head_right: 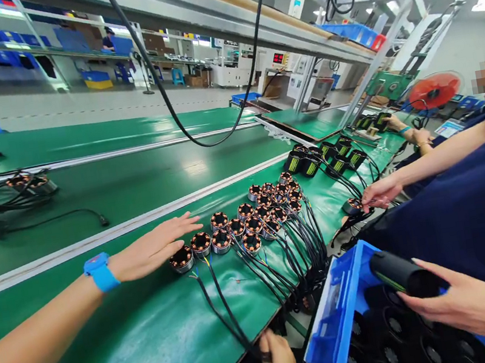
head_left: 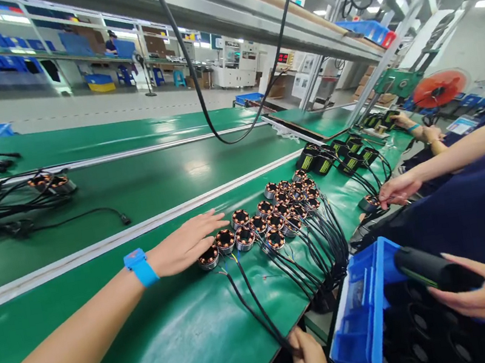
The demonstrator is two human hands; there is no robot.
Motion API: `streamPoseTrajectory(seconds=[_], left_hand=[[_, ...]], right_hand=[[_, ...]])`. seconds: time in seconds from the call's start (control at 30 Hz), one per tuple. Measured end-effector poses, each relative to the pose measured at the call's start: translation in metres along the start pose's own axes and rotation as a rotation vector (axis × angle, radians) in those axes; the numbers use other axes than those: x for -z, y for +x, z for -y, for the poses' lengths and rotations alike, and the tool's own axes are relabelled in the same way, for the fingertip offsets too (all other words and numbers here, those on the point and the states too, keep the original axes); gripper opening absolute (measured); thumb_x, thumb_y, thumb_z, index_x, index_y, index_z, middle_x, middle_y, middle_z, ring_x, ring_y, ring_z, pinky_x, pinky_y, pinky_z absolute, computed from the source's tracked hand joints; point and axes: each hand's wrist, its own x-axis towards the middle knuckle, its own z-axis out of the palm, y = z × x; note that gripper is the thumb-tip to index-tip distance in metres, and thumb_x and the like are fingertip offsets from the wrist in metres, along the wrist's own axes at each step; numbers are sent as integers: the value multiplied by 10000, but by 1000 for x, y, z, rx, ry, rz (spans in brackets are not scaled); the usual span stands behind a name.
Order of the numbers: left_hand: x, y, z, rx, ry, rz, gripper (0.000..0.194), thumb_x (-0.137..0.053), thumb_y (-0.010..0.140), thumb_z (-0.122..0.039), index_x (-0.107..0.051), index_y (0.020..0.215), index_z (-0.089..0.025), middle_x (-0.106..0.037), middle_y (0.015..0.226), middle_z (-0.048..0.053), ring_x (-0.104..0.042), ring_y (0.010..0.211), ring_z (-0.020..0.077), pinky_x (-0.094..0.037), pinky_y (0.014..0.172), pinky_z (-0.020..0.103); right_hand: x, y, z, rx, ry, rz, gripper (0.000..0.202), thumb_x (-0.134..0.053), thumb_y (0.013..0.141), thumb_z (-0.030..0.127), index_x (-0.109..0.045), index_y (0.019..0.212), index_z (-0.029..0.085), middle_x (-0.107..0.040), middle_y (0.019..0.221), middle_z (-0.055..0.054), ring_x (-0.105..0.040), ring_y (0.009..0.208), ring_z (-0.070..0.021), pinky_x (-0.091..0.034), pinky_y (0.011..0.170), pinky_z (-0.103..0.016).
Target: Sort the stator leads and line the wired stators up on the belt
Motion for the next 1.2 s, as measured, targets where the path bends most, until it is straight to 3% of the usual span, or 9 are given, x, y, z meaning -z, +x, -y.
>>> streamPoseTrajectory(seconds=[0.07, 0.13, 0.33, 0.43, 0.53, 0.67, 0.9, 1.07, 1.2], left_hand=[[-10, 3, 0, 33, -18, 1, 539, -286, 1121, -464, -369, 1625, -294, -315, 1729, 18, -192, 1639, 261, -207, 1359, 516], [-21, 8, -3, 29, -22, -1, 553, -308, 1115, -484, -343, 1639, -309, -293, 1734, 12, -180, 1641, 266, -189, 1364, 518], [-46, 27, -9, -12, -3, -51, 466, -347, 1114, -458, -622, 1437, -264, -527, 1603, 68, -453, 1524, 260, -368, 1295, 484], [-51, 36, -12, -13, -1, -93, 441, -358, 1116, -467, -699, 1308, -265, -584, 1543, 75, -537, 1445, 247, -446, 1226, 453], [-52, 44, -18, -52, -1, -97, 405, -384, 1115, -466, -714, 1255, -277, -669, 1419, 54, -610, 1341, 221, -477, 1172, 407], [-51, 52, -23, -104, 7, -78, 372, -397, 1116, -432, -701, 1220, -244, -739, 1241, 52, -643, 1262, 220, -482, 1118, 374], [-47, 59, -25, -192, 126, -47, 281, -422, 1105, -292, -690, 1189, -272, -717, 1095, 49, -632, 1088, 209, -475, 962, 346], [-40, 61, -30, -198, 168, 35, 292, -438, 1065, -177, -692, 1131, -303, -655, 954, 32, -583, 977, 215, -421, 874, 355], [-35, 58, -30, -184, 106, 101, 317, -412, 1051, -138, -682, 1003, -297, -646, 976, 19, -541, 1030, 225, -385, 906, 372]], right_hand=[[18, 14, -8, -134, 43, -63, 645, -327, 1066, 674, -719, 821, 223, -732, 716, -67, -726, 653, -230, -587, 593, -283], [33, 21, -17, -197, 26, -130, 599, -419, 1041, 692, -756, 940, 207, -785, 889, -83, -765, 806, -236, -607, 703, -274], [21, 1, -37, 81, -100, -210, 545, -696, 936, 636, -717, 1238, 183, -771, 1158, -137, -764, 1015, -313, -629, 828, -381], [14, -4, -31, 122, -66, -280, 466, -668, 991, 543, -660, 1310, 204, -731, 1239, -124, -722, 1117, -295, -600, 921, -392], [21, 4, -14, 89, -16, -381, 291, -555, 1069, 442, -674, 1219, 224, -717, 1194, -89, -701, 1105, -242, -560, 947, -354], [28, 23, 4, 8, 49, -450, 233, -617, 1041, 424, -663, 1032, 196, -724, 1072, -81, -715, 999, -217, -552, 880, -308], [31, 21, 7, -35, 58, -351, 199, -614, 1051, 369, -675, 1124, 194, -735, 993, -52, -726, 904, -180, -564, 793, -243], [39, 3, 17, -43, 65, -432, 188, -543, 1090, 327, -692, 1081, 213, -678, 1005, -69, -672, 942, -202, -546, 858, -308], [55, 1, 26, -41, 43, -249, 208, -524, 1098, 354, -688, 1083, 226, -667, 1026, -70, -667, 946, -204, -530, 813, -298]])
